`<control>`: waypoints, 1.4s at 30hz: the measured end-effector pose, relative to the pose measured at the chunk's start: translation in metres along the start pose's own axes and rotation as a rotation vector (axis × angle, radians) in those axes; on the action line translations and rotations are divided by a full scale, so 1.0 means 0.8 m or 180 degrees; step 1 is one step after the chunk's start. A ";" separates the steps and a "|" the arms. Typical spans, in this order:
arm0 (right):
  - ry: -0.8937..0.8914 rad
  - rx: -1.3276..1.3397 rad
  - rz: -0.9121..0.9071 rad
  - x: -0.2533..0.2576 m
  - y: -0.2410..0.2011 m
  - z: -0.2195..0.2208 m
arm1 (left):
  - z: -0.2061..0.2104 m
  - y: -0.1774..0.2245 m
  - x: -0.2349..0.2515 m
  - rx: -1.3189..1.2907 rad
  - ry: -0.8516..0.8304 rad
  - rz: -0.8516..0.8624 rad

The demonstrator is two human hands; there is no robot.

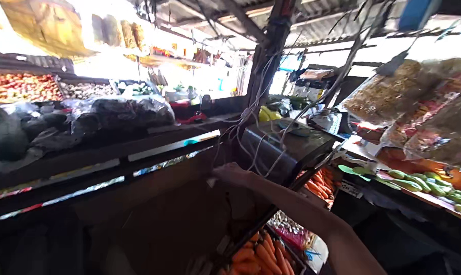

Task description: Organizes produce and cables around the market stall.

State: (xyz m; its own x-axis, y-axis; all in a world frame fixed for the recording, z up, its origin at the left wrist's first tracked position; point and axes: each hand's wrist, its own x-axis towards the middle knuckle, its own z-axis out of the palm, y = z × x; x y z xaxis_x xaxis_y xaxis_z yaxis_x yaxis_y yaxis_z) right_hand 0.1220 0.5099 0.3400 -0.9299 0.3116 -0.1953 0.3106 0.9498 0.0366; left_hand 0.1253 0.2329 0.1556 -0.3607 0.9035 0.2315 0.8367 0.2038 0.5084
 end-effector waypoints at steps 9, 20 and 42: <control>-0.0352 0.0525 0.0461 -0.021 -0.026 0.104 | 0.007 0.008 0.000 0.0002 0.0060 -0.0147; 0.0712 0.1103 0.1743 -0.127 -0.017 0.238 | -0.055 -0.007 -0.040 -0.0142 0.0353 -0.0265; 0.1976 0.1225 0.1296 -0.126 -0.020 0.276 | -0.016 -0.056 -0.159 0.1240 0.1293 -0.1084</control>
State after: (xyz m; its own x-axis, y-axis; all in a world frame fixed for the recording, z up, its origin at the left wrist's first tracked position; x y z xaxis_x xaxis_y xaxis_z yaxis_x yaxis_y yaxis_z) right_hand 0.2542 0.4576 0.1425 -0.6350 0.6936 0.3403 0.5866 0.7195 -0.3718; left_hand 0.1284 0.1040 0.1139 -0.6947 0.5657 0.4443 0.7087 0.6438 0.2885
